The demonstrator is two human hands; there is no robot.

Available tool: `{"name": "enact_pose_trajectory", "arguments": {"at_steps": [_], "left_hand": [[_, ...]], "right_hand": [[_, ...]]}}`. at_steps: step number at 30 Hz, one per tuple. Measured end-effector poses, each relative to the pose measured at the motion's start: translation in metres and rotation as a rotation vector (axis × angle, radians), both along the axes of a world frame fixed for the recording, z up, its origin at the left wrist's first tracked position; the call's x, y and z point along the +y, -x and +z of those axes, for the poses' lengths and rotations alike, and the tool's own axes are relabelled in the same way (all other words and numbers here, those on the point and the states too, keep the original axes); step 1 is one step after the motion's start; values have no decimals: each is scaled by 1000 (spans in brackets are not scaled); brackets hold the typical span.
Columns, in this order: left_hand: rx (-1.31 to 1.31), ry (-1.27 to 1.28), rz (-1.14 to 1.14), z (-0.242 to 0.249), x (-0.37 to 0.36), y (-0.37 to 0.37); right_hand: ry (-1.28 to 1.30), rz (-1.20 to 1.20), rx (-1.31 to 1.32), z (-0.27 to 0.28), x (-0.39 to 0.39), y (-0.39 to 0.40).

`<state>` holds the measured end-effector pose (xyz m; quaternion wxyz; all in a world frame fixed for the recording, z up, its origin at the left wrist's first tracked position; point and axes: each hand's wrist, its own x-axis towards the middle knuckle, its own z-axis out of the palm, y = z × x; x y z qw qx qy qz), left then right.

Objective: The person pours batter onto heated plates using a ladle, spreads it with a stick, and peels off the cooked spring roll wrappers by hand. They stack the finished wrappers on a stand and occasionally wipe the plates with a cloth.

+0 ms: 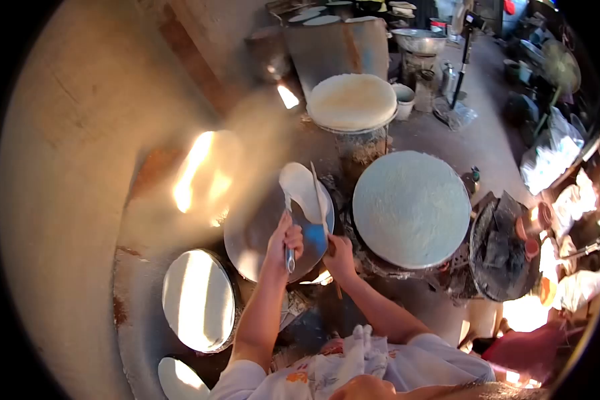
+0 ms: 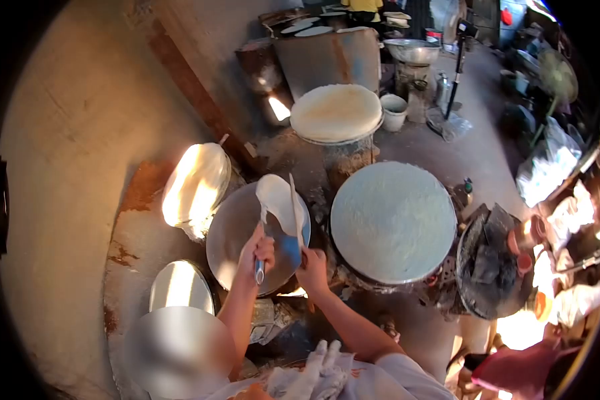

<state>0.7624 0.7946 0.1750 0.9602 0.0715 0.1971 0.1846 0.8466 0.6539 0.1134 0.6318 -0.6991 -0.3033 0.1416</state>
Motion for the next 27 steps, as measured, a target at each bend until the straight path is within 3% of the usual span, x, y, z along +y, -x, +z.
{"name": "enact_pose_trajectory", "arguments": {"at_steps": [4,8,13,15,17,19,21,22,27], "left_hand": [[182,-234,-55,0,45,23],[289,-403,-135,8,61,42],[482,-826,-119,5,88,43],[625,-889,-164,17,84,69],[639,-916,-205,-4,104,87],[702,-1018,-144,-8,98,85],[786,-1067,-85,-16,105,90],[716,-1208,-60,-24,110,99],[789,-1144,-75,-16,103,131]], "right_hand": [[221,-68,-401,-1,-2,3],[465,-21,-372,22,-18,51],[481,-133,-603,12,22,22],[516,-56,-546,10,-9,34],[395,-54,-408,17,-9,66],[271,-32,-477,6,21,64],[424,2,-494,4,42,39],[312,-71,-577,3,36,24],[359,39,-535,4,32,41]]}}
